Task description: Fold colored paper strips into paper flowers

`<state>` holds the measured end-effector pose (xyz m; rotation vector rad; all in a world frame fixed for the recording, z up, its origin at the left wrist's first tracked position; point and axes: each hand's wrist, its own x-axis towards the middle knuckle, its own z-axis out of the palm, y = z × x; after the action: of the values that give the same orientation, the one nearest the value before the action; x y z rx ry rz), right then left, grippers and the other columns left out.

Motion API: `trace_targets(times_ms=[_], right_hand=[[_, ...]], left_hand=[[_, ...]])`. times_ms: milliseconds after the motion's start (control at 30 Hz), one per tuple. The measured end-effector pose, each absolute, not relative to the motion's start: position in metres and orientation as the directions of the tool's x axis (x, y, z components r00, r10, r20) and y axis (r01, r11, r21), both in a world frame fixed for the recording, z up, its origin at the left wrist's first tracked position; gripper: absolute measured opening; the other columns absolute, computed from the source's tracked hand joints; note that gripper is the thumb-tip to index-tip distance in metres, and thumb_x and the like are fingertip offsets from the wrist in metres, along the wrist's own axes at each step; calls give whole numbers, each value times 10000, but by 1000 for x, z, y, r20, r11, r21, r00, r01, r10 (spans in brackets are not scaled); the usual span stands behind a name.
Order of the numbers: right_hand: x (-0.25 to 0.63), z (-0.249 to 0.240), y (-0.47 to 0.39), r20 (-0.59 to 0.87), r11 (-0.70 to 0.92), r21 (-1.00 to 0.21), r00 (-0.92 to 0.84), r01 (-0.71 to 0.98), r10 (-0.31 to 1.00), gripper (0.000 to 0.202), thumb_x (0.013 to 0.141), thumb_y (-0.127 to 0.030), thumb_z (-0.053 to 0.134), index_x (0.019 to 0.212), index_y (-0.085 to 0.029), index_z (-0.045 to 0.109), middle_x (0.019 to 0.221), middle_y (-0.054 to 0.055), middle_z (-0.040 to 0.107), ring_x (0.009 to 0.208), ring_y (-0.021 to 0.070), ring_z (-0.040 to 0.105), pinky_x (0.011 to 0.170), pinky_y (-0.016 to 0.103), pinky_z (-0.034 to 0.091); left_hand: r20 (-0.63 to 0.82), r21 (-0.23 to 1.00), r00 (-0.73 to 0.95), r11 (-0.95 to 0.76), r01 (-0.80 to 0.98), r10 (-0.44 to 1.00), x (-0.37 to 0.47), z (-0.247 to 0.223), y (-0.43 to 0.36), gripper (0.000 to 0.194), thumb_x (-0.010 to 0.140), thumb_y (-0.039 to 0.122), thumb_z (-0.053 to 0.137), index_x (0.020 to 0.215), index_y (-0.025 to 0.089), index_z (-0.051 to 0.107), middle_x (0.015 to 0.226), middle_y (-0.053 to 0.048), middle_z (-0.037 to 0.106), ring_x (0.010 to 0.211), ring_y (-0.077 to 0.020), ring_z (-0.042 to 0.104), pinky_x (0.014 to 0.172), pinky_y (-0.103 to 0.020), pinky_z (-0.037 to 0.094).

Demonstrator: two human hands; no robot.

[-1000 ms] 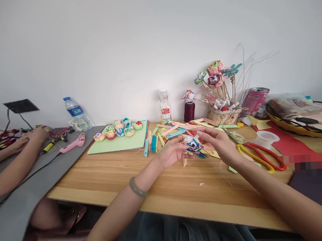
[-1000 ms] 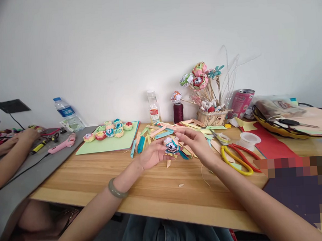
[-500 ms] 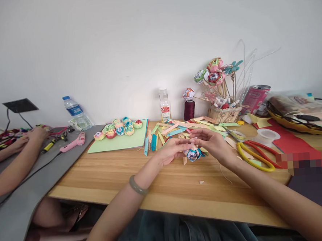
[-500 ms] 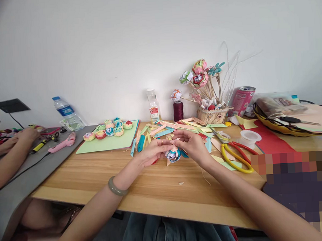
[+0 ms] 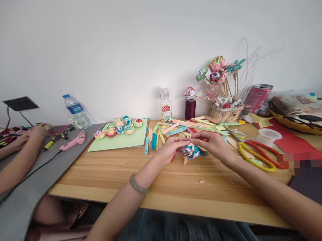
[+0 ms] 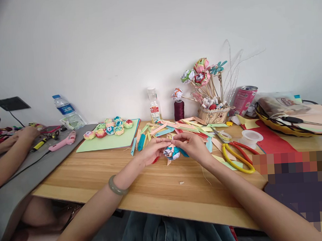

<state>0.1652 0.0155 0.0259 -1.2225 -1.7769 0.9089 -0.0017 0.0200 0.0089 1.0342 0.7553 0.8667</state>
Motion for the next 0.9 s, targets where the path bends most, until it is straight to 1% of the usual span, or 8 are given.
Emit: trace_targets(times_ms=[100, 233, 300, 433, 533, 633, 733, 900], right_hand=[[165, 24, 16, 258, 337, -821, -227, 461, 939, 337, 691, -492, 601, 768, -170, 666, 796, 59, 659, 697, 190, 568, 623, 298, 426], [167, 21, 17, 350, 404, -738, -205, 541, 914, 319, 709, -491, 584, 740, -184, 662, 756, 52, 661, 634, 175, 548, 612, 299, 409], [167, 20, 18, 334, 389, -757, -202, 525, 921, 340, 705, -516, 581, 718, -183, 642, 726, 48, 649, 611, 166, 531, 590, 289, 395], [167, 21, 18, 229, 325, -869, -279, 373, 933, 394, 685, -573, 575, 657, -180, 554, 637, 16, 567, 556, 134, 473, 523, 258, 364], [166, 23, 17, 221, 321, -897, -320, 305, 921, 397, 691, -576, 568, 670, -184, 510, 623, -2, 513, 544, 118, 437, 497, 244, 343], [164, 24, 15, 244, 341, -900, -333, 271, 911, 394, 697, -576, 563, 669, -191, 480, 620, -8, 481, 554, 117, 425, 496, 241, 340], [163, 24, 13, 268, 367, -889, -338, 274, 902, 369, 723, -553, 550, 673, -198, 463, 613, -14, 465, 557, 118, 420, 504, 241, 347], [164, 19, 13, 359, 460, -793, -304, 398, 882, 339, 766, -516, 519, 685, -188, 491, 630, 3, 497, 564, 123, 429, 521, 253, 356]], left_hand=[[-121, 955, 396, 216, -205, 910, 1, 8, 19, 257, 589, 272, 713, 767, 92, 666, 636, -27, 612, 543, -85, 538, 500, -204, 410], [-95, 974, 338, 158, -163, 936, 3, 7, 20, 235, 609, 248, 684, 786, 95, 678, 650, -27, 624, 546, -73, 524, 516, -200, 376], [-79, 980, 320, 133, -149, 944, 4, 7, 20, 227, 609, 247, 680, 782, 101, 669, 661, -22, 620, 549, -74, 523, 516, -202, 368], [-43, 982, 341, 102, -158, 939, 2, 10, 18, 156, 610, 229, 676, 703, 122, 611, 629, 5, 580, 527, -68, 514, 510, -202, 368], [-25, 975, 362, 102, -195, 932, 0, 13, 18, 121, 612, 203, 662, 665, 127, 583, 621, 16, 562, 533, -61, 509, 524, -201, 383], [-47, 962, 383, 144, -230, 923, -3, 16, 19, 131, 591, 195, 669, 660, 116, 590, 654, 2, 580, 581, -71, 534, 574, -214, 424], [-60, 949, 398, 175, -261, 915, -4, 17, 20, 180, 539, 188, 705, 657, 109, 594, 648, -1, 591, 586, -81, 550, 595, -233, 445], [-12, 951, 343, 116, -287, 939, -2, 15, 19, 186, 523, 209, 718, 627, 103, 607, 616, -6, 601, 551, -87, 554, 551, -229, 442]])
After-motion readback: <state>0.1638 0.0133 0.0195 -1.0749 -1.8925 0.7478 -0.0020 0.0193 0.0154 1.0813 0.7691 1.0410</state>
